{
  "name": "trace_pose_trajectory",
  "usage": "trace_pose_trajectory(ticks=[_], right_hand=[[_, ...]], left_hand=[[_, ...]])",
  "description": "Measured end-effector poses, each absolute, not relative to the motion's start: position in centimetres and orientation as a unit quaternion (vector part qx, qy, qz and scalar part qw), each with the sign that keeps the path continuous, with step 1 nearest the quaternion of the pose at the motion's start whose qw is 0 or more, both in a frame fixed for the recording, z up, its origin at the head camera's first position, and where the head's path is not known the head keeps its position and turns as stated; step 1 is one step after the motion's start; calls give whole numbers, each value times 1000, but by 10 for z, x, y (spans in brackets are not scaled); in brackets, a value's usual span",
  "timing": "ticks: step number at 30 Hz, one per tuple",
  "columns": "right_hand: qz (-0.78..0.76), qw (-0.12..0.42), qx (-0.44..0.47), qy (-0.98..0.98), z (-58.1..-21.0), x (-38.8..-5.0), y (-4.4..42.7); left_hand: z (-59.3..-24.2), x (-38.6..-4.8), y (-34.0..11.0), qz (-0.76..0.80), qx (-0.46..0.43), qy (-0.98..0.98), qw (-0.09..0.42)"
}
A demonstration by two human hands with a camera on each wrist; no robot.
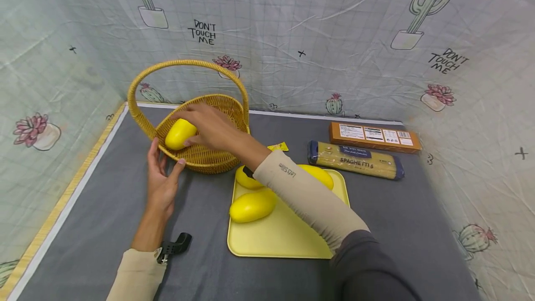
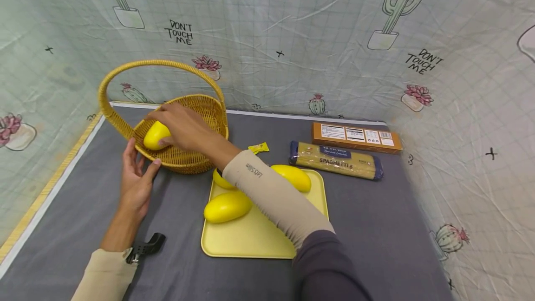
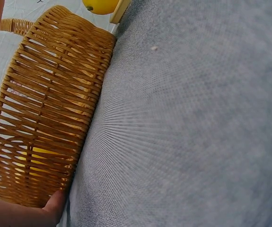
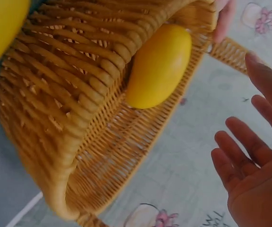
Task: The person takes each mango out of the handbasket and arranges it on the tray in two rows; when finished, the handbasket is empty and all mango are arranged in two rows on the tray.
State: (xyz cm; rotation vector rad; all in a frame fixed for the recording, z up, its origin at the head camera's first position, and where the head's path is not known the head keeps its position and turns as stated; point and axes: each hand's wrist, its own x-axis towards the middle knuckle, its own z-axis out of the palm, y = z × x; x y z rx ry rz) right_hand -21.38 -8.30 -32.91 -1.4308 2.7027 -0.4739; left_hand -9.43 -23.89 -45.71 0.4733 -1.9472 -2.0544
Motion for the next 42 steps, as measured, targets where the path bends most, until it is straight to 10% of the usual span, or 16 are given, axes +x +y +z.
trace_pose_trajectory(ticks=[42], right_hand=[[-46, 159, -453, 876, -363, -239, -121]], left_hand=[[-456, -94, -237, -714, 163, -664, 148]])
